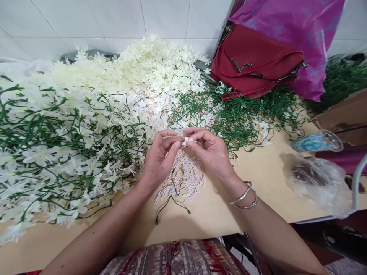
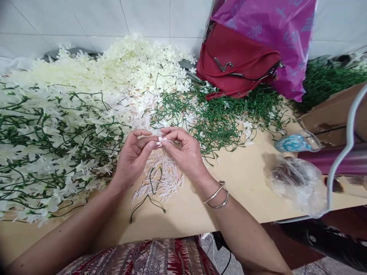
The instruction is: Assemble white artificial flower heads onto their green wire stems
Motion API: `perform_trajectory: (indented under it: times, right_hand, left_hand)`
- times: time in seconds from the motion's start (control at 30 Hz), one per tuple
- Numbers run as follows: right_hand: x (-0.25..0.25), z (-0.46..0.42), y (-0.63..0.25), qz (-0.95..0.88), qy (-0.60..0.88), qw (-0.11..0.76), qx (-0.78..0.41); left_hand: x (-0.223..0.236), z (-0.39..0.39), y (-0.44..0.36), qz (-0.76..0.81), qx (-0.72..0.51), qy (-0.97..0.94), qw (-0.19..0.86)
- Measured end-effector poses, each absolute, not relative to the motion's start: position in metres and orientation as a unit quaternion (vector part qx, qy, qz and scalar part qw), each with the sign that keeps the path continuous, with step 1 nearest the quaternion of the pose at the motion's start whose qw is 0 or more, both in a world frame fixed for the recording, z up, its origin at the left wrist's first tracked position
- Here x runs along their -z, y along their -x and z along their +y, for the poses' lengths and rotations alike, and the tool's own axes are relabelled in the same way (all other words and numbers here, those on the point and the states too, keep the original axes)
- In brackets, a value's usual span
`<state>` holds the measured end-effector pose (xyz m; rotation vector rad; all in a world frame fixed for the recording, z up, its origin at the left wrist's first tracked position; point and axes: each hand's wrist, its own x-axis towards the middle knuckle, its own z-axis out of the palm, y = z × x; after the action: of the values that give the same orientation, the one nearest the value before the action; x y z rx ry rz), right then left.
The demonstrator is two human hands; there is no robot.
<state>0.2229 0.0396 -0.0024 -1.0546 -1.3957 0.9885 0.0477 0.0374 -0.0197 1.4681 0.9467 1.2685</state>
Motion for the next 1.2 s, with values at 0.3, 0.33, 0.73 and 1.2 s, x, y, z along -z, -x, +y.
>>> perform_trajectory:
  times: [0.3,0.33,0.73,1.2]
  right_hand:
    - [0.004,0.046,-0.235,-0.554,0.509,0.543,-0.373]
    - [0.003,0.046,-0.235,-0.56,0.51,0.54,-0.367]
    - [0.005,0.046,-0.234,-0.579,0.51,0.529,-0.353]
    - [0.002,0.046,-0.235,-0.575,0.506,0.528,-0.366]
  left_hand:
    - [-0.019,0.0,-0.03,0.443,-0.205,-0.845,0.22]
    - [-0.016,-0.006,-0.032,0.457,-0.176,-0.849,0.195]
    - [0.0,-0.012,-0.034,0.475,-0.133,-0.845,0.206]
    - [-0.012,0.001,-0.025,0.449,-0.401,-0.736,0.31]
